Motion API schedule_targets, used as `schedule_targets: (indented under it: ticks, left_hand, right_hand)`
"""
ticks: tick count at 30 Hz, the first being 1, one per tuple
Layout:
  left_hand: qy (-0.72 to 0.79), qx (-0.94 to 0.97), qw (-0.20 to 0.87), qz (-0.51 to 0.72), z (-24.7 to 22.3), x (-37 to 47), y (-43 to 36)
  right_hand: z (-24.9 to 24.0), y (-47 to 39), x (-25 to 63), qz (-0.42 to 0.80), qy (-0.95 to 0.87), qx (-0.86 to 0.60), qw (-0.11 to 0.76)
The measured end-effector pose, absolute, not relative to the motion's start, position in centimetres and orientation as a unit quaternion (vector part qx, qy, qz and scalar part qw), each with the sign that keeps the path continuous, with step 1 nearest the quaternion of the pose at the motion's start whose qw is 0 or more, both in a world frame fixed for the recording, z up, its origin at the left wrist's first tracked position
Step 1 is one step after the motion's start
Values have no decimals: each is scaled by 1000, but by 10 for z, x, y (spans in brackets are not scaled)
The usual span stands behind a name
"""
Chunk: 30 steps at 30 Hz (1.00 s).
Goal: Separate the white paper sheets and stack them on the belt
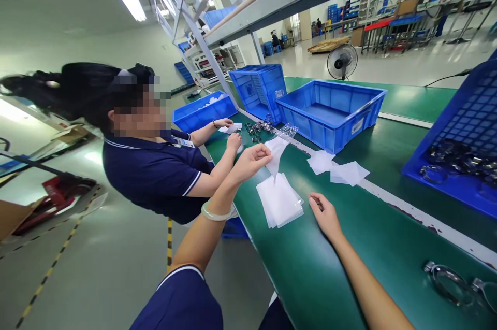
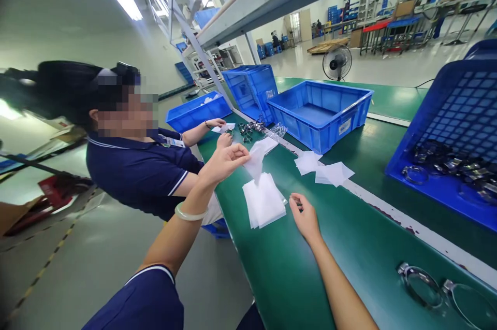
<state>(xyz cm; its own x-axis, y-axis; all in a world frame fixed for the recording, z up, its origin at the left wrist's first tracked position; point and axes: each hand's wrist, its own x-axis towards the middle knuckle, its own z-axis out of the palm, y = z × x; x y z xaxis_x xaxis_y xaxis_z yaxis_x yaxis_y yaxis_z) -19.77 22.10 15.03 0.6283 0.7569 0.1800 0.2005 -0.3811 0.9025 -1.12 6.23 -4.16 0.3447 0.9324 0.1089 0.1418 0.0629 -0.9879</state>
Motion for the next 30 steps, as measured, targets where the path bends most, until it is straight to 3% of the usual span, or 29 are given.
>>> schedule_targets:
  ticks: [4, 12, 18, 24, 30]
  left_hand:
    - [288, 767, 514, 255, 148, -194, 188]
    - [238, 827, 487, 149, 124, -177, 163]
    - [209, 897, 371, 117, 126, -170, 161]
    - [250, 900, 298, 195, 143, -186, 190]
    - [309, 909, 94, 264, 174, -225, 247]
  right_hand:
    - [-43, 61, -7, 384, -424, -551, 607]
    - [-36, 46, -8, 380, -461, -515, 614]
    - [-32, 46, -7, 351, -488, -521, 605]
    - [-31, 41, -9, 329, -531, -560, 545]
    - [-35, 42, -11, 318, -552, -598, 486]
